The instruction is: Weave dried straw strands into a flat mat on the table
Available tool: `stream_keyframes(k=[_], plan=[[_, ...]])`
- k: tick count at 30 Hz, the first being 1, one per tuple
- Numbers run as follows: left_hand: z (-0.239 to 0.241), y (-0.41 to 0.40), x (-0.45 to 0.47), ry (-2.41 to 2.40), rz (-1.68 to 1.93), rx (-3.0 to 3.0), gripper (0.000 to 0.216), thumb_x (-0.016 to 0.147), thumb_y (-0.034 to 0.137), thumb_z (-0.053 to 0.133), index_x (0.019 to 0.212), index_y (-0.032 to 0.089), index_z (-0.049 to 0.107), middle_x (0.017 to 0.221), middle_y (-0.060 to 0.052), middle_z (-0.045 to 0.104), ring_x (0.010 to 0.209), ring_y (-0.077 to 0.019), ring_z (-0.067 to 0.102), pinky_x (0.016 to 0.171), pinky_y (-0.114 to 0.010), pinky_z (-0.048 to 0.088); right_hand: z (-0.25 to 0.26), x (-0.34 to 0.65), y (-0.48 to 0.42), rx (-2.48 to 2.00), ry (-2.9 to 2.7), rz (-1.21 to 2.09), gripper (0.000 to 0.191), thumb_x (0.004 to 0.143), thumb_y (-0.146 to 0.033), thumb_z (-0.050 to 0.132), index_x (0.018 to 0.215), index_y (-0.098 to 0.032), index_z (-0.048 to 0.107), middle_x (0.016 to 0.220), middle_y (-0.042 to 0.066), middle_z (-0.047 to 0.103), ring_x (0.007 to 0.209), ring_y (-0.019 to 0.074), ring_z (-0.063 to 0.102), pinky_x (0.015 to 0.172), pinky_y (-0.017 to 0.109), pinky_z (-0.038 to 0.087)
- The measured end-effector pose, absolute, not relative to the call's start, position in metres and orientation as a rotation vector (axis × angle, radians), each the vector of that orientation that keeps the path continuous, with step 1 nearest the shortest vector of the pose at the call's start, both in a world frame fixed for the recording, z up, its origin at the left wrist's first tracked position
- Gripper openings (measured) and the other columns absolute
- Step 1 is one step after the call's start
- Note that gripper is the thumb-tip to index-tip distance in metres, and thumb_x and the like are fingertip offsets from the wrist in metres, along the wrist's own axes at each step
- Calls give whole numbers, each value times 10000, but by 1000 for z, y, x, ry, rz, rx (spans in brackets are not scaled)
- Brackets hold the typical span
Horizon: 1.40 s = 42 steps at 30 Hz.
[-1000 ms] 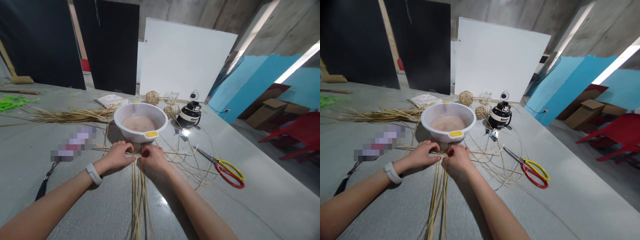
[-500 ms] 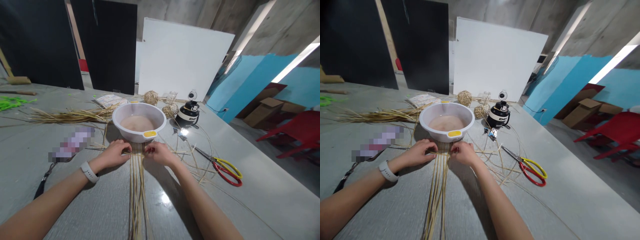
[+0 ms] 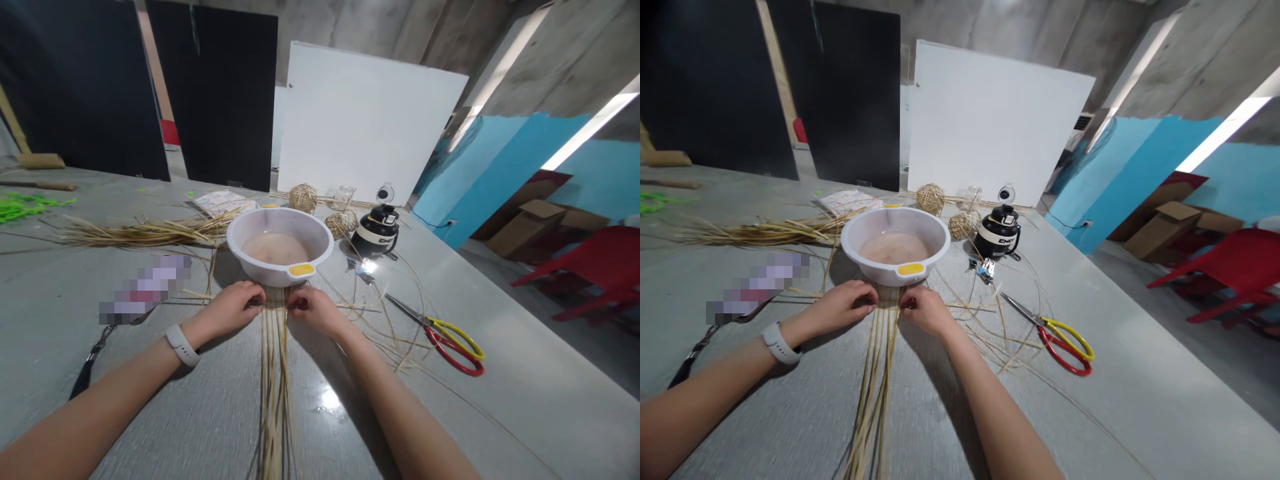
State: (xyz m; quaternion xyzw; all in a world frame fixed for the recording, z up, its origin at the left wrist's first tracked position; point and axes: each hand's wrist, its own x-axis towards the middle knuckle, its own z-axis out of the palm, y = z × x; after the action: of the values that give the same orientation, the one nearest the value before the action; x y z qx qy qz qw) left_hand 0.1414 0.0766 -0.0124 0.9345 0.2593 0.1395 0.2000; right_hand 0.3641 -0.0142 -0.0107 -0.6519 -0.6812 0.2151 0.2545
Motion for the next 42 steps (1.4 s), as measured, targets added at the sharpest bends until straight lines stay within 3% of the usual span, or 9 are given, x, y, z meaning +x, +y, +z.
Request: stream_keyframes(k=[9,14,26,30,34,42], plan=[[-20,79,142,683,404,2665,152,886,147,552,987,177,662,1013,-78,690,986,-252,612,893,-367,453,-12,363,-15,-1767,-1773,560,222,712,-67,681,897,-177,737,820,18,695,713,148,576,662,243,412],[-22,79,143,712,384,2703,183,891,154,547,1026,190,664,1052,-83,688,1018,-265,611,907,-386,451,-17,364,-12,-1767,-1767,575,156,706,-54,669,784,-169,742,756,18,683,694,151,574,647,249,408],[-24,74,144,767,433,2755,213,874,143,544,1034,195,674,1035,-78,684,1027,-273,604,915,-412,448,-18,361,-12,-1768,-1705,566,268,690,-77,669,919,-183,758,924,44,715,790,177,618,725,275,451],[-24,65,150,905,485,2728,156,877,217,562,984,197,675,984,-75,677,989,-280,613,885,-416,450,-14,354,-13,-1852,-1708,519,181,733,-166,691,900,-196,756,895,45,719,796,192,622,717,287,439],[-25,54,156,1014,525,2764,207,857,326,615,979,164,656,969,-103,659,980,-312,603,889,-455,446,-12,347,-14,-1935,-1708,441,250,702,-159,709,950,-183,739,949,61,714,839,209,622,766,314,428],[-26,50,158,1040,498,2802,230,854,325,617,1006,154,640,1015,-119,648,1022,-322,589,934,-475,432,-11,347,-13,-1996,-1697,448,285,697,-154,696,977,-202,724,959,40,687,861,205,613,790,316,399]])
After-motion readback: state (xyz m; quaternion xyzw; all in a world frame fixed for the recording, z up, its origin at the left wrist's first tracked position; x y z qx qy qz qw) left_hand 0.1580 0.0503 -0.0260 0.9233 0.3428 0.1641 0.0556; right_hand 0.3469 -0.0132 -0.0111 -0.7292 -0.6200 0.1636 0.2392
